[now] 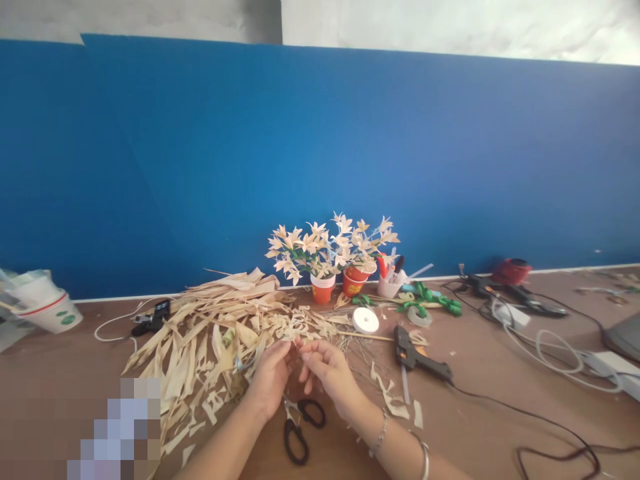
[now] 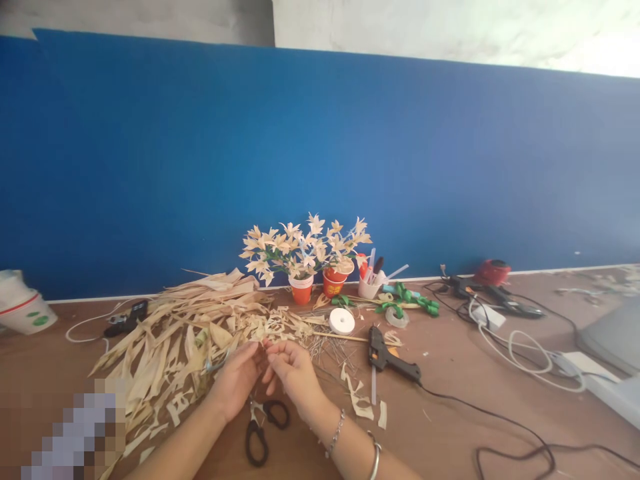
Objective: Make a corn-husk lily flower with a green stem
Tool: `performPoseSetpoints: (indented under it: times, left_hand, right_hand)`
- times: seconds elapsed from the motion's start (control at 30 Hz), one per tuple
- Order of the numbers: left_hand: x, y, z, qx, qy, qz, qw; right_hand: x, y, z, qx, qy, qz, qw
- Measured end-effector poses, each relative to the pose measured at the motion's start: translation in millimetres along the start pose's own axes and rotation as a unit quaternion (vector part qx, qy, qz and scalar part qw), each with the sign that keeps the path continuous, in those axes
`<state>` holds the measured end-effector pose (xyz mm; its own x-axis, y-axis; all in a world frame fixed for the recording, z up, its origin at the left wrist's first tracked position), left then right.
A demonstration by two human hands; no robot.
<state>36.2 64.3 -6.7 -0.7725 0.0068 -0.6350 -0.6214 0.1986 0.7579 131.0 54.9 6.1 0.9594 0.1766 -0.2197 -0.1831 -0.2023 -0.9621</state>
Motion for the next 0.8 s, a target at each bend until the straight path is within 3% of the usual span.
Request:
performPoseSetpoints:
  times: [0.3,0.57,0.8]
  left_hand:
    - [2.5,-7,2,0.022,0.008,-0.023,0.999]
    - [-7.4,-8,-1,0.020,-0.029,-0.029,0.999]
    - [-8.8,-5,-3,-0.012,-0.031,-0.015,0.999]
  right_hand:
    - [-1,2,1,-0.003,-0.007,0.004,1.000]
    - [-5,3,1,-0.002,-0.023,0.010,1.000]
    - [-6,7,1,-0.011,-0.020,-0.003,1.000]
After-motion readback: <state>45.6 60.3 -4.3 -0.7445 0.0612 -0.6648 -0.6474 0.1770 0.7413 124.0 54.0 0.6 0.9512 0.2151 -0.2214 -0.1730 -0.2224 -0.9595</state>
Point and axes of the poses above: each hand's wrist, its own z-axis towards the middle knuckle, its own x-axis out of the back of the hand, y = z × x, the point moved 8 cm from there along z, towards the middle knuckle, and after that the axes turned 3 degrees about -x, right-handed, at the moved point
